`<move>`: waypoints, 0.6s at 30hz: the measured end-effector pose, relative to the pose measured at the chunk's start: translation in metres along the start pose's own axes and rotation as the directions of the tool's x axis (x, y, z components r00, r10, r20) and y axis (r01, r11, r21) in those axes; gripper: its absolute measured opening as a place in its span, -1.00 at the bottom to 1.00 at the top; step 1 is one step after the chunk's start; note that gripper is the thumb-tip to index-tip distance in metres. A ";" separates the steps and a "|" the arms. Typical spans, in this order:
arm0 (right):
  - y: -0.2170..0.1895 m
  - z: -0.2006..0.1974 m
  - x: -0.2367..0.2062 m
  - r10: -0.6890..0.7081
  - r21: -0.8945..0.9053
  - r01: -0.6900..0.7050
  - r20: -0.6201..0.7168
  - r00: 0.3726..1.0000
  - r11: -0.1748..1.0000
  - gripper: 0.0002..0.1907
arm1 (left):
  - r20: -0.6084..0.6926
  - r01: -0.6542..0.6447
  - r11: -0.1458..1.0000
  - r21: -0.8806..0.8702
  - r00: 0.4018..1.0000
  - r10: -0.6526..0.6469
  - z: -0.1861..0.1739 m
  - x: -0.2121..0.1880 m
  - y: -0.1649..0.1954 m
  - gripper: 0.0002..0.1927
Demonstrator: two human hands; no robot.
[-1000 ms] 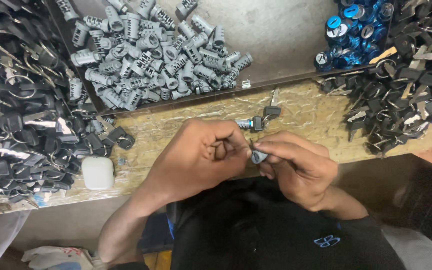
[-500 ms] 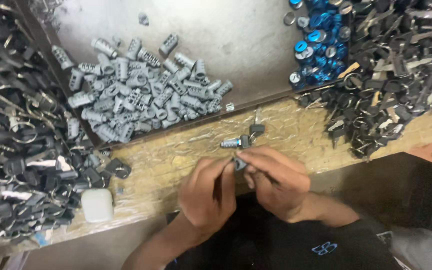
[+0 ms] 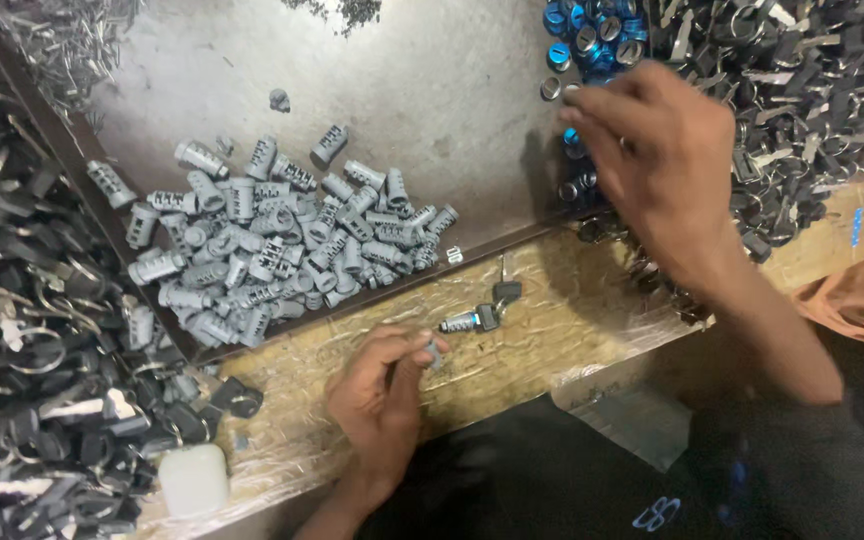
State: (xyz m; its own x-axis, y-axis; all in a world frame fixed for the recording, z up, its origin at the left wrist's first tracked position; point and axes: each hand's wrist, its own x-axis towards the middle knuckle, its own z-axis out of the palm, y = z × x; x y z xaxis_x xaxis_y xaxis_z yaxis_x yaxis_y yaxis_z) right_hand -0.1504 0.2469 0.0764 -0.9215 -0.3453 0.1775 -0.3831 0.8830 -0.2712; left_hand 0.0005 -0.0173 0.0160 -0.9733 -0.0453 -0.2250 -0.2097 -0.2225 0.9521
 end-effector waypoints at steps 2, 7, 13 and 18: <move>0.014 0.009 0.020 -0.015 -0.087 0.015 -0.002 1.000 0.996 -0.91 | 0.033 -0.036 0.999 0.012 0.999 0.036 0.002 -0.002 -0.001 -0.91; -0.007 0.040 0.034 0.054 -0.244 -0.061 -0.035 0.998 0.968 -0.86 | -0.010 -0.136 0.990 0.037 0.991 0.137 0.008 -0.001 0.000 -0.89; -0.038 0.020 0.016 0.027 0.049 -0.025 -0.047 0.999 0.998 -0.85 | -0.003 -0.056 0.998 -0.040 0.998 0.056 0.008 0.000 0.002 -0.87; -0.024 0.022 0.035 -0.144 -0.038 0.144 -0.002 0.990 0.989 -0.72 | 0.016 -0.011 0.999 0.031 1.000 0.011 0.003 -0.001 0.002 -0.88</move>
State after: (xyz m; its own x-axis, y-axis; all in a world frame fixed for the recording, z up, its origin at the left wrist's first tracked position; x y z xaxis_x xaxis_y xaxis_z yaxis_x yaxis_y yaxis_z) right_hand -0.1743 0.2064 0.0681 -0.8565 -0.4687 0.2162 -0.5093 0.8354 -0.2066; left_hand 0.0010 -0.0146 0.0189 -0.9769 -0.0324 -0.2113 -0.2014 -0.1919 0.9605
